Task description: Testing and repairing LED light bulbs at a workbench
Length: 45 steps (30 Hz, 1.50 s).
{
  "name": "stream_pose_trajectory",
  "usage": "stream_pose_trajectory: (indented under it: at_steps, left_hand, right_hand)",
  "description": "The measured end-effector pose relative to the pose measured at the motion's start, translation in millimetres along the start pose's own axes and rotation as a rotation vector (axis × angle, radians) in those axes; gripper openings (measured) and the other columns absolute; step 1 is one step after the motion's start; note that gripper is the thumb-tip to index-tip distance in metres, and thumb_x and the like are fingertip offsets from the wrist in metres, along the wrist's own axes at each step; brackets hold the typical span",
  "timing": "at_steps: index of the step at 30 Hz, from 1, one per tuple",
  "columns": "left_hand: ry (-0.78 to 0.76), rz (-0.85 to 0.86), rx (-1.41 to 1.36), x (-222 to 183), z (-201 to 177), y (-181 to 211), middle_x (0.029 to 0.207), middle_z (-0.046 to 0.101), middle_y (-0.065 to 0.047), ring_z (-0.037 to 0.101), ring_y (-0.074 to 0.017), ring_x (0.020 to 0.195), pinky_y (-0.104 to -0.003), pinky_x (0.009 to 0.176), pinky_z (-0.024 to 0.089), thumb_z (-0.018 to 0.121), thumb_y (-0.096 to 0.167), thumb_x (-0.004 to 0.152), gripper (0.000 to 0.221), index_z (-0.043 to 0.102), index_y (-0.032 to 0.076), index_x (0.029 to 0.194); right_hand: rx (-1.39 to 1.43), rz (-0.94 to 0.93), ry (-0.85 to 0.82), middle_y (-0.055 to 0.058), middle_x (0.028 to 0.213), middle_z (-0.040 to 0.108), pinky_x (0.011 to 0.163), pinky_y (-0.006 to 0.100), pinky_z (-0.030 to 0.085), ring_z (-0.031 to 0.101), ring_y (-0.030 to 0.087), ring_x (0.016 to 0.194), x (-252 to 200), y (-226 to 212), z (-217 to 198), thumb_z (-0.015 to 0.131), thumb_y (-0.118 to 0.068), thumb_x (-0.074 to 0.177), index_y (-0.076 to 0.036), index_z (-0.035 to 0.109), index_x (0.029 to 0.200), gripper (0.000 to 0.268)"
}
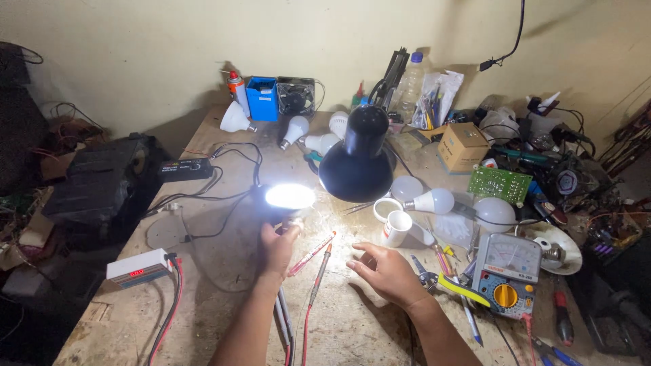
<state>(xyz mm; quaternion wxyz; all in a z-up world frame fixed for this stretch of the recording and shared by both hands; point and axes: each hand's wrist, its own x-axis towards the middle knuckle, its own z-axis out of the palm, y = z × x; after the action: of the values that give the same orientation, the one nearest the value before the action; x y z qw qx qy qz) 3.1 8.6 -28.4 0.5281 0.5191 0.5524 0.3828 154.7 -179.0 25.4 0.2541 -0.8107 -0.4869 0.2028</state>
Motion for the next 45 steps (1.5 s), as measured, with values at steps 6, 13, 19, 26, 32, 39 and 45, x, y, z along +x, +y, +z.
stream_pose_trajectory:
  at_steps: [6,13,19,26,32,39,45]
  left_hand:
    - [-0.054,0.724,0.107,15,20,-46,0.118,0.062,-0.022,0.063,-0.0421,0.115,-0.048,0.097,0.053,0.083,-0.004,0.055,0.079,0.058,-0.002,0.129]
    - [-0.382,0.784,0.129,-7,16,-36,0.108,0.066,-0.016,0.066,-0.0372,0.109,-0.046,0.09,0.051,0.065,0.003,0.069,0.059,0.052,0.012,0.126]
    - [-0.416,0.741,0.516,-16,19,-37,0.104,0.068,-0.022,0.067,-0.0445,0.104,-0.055,0.087,0.054,0.055,0.004,0.073,0.054,0.044,0.011,0.126]
    - [-0.603,1.092,0.532,-49,17,-13,0.092,0.058,-0.02,0.062,-0.0457,0.09,-0.055,0.08,0.055,0.053,0.005,0.065,0.055,0.049,0.005,0.12]
    - [-0.749,1.035,0.442,-61,12,-6,0.09,0.058,-0.023,0.06,-0.0489,0.089,-0.058,0.078,0.054,0.05,0.0,0.071,0.046,0.048,0.004,0.117]
    - [-0.761,0.498,0.287,-74,1,4,0.116,0.065,-0.031,0.063,-0.0465,0.116,-0.052,0.109,0.046,0.035,0.025,0.101,0.043,0.049,-0.002,0.131]
    - [-0.539,0.663,0.317,-22,26,-44,0.123,0.059,-0.036,0.059,-0.0484,0.122,-0.052,0.11,0.045,0.048,0.023,0.093,0.058,0.04,-0.011,0.139]
  right_hand:
    - [0.093,-0.181,0.122,0.012,0.085,0.081,0.072,0.043,0.061,0.078,0.033,0.079,-5,-13,-7,0.071,-0.034,0.087,-0.018,0.074,0.122,0.039]
    - [0.192,-0.185,0.387,0.016,0.095,0.075,0.086,0.041,0.057,0.074,0.034,0.093,-4,-1,23,0.061,-0.02,0.088,-0.01,0.073,0.113,0.029]
    - [0.28,-0.4,0.271,0.033,0.137,0.057,0.117,0.056,0.031,0.049,0.047,0.135,-14,-32,21,0.044,-0.03,0.107,0.008,0.05,0.141,0.051]
    - [0.414,-0.318,0.303,0.036,0.149,0.042,0.122,0.054,0.024,0.035,0.046,0.145,-2,-3,37,0.06,-0.04,0.098,0.009,0.033,0.151,0.077]
    - [0.259,-0.48,0.453,0.038,0.127,0.051,0.111,0.057,0.037,0.048,0.055,0.127,-9,-14,28,0.065,-0.028,0.096,0.011,0.045,0.14,0.062]
    - [-0.029,-0.842,0.529,0.025,0.099,0.068,0.073,0.046,0.058,0.07,0.04,0.083,-23,-63,3,0.06,-0.003,0.093,0.006,0.067,0.122,0.031]
    - [0.177,-0.924,0.629,0.007,0.111,0.079,0.068,0.031,0.063,0.079,0.025,0.081,-25,-29,33,0.069,-0.007,0.087,-0.014,0.08,0.106,0.023]
